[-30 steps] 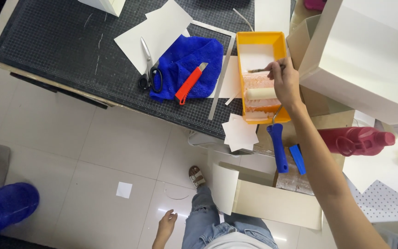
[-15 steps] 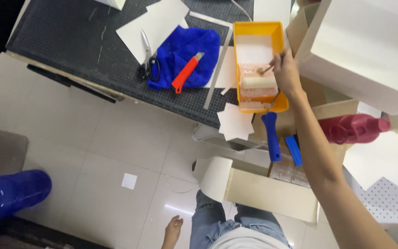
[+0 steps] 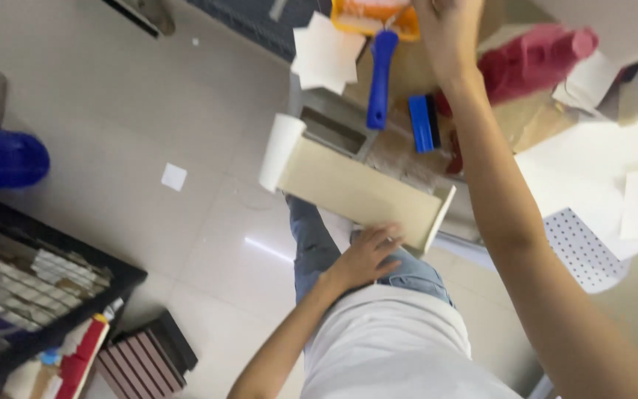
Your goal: Applying adhesive with a roller and then placing and smoothing white tape strips onto the edges of a box using a scraper tool.
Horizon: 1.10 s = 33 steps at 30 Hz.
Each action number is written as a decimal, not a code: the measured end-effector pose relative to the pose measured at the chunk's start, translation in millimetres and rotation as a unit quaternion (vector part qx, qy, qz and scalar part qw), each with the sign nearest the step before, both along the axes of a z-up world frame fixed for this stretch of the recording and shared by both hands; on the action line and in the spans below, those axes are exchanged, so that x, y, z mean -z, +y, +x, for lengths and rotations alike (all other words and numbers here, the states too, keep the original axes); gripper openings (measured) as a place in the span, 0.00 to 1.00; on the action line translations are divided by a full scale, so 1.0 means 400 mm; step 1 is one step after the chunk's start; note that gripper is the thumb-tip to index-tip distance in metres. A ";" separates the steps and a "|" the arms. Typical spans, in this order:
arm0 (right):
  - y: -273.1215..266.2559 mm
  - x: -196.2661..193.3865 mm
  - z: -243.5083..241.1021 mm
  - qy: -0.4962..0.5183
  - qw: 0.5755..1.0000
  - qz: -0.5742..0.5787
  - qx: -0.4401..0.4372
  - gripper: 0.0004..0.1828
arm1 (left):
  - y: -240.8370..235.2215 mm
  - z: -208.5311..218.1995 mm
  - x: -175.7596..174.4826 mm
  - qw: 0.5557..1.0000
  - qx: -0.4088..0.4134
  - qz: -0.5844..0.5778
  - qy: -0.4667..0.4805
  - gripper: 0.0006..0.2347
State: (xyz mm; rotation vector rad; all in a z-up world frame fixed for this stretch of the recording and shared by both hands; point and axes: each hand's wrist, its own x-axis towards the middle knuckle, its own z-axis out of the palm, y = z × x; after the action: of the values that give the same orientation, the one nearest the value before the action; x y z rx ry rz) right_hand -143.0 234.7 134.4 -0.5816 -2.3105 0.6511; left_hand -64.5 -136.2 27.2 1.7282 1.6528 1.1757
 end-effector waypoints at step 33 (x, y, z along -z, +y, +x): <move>-0.362 0.205 0.633 -0.037 0.999 -0.014 0.028 0.07 | 0.133 0.202 0.135 0.935 -0.110 -0.074 0.329 0.32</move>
State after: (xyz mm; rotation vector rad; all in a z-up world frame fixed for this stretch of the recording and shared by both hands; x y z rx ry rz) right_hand 110.1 89.8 52.6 -0.6902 -2.3478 0.6464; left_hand 16.4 -83.2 -26.8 2.0039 2.2995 0.5409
